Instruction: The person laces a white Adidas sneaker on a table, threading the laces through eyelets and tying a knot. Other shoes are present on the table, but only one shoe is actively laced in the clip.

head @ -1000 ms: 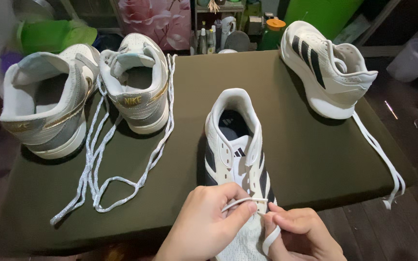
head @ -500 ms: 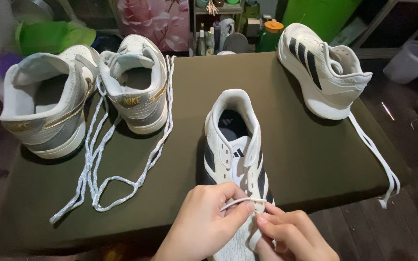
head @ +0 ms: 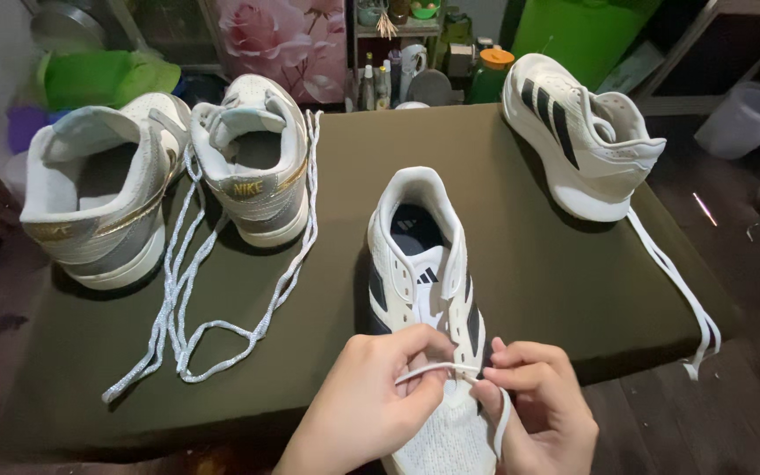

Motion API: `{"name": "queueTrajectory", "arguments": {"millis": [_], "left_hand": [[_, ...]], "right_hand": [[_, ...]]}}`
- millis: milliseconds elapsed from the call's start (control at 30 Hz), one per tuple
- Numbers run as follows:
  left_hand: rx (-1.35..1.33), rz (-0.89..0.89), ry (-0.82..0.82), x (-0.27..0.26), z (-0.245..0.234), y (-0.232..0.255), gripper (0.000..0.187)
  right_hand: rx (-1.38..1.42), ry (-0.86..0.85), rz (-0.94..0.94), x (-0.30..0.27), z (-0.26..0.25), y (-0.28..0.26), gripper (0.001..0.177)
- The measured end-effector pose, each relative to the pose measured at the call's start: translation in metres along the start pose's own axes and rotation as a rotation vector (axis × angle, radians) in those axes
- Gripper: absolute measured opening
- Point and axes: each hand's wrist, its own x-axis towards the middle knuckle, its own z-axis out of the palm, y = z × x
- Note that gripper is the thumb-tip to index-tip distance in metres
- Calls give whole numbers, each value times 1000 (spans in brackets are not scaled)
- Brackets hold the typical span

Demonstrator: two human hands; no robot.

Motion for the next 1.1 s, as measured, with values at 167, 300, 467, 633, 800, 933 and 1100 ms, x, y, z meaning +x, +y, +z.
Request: {"name": "queueTrajectory", "arguments": {"millis": [167, 300, 467, 633, 800, 933, 1100], "left_hand": [[1, 12, -41, 1, -5, -1, 25], [-126, 20, -111, 2, -9, -2, 28], [-163, -40, -148, 3, -11, -3, 28], [-196, -20, -155, 3, -12, -3, 29], [-110, -16, -134, 2, -11, -2, 30], [-78, 14, -113, 2, -11, 0, 26], [-22, -1, -69, 0, -9, 2, 22]], "right_hand": [[49, -109, 114, 7, -7, 3, 8], [169, -275, 40, 19, -17, 6, 14], [165, -369, 91, 30, -19, 7, 17], [114, -388, 210, 41, -16, -1, 17], [81, -423, 250, 49, -13, -14, 18], [59, -407, 302, 56, -9, -16, 27], [110, -415, 281, 55, -13, -11, 24]]}}
